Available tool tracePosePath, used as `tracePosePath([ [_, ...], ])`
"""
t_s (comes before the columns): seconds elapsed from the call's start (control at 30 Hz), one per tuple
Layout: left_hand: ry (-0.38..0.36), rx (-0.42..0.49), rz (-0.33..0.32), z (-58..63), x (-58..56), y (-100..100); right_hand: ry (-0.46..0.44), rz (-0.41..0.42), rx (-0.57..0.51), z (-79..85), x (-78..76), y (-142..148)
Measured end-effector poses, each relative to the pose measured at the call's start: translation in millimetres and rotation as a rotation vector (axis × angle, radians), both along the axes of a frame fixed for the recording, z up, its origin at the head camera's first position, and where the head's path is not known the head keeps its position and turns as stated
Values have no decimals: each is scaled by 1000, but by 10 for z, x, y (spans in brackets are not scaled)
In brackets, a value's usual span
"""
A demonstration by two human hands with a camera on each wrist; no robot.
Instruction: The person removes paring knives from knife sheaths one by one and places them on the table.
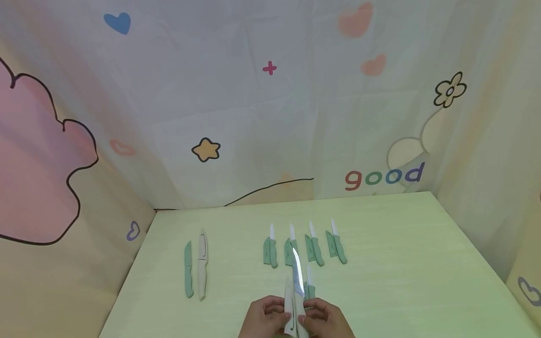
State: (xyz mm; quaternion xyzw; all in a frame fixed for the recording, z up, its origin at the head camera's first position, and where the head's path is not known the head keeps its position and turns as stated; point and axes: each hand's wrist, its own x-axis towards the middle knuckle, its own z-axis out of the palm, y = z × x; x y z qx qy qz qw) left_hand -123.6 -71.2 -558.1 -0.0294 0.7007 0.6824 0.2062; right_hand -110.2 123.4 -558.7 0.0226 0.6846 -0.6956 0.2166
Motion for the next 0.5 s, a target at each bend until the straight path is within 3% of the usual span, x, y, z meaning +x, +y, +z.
tracePosePath([
  [0.17,-6,-45,-22,-92,31,-106,-10,6,119,-36,8,-74],
  [0.37,39,-177,-61,-173,21,-218,-11,45,203,-63,11,-139],
  [0.5,63,-272,-58,-162,12,-254,6,63,244,-57,12,-181],
])
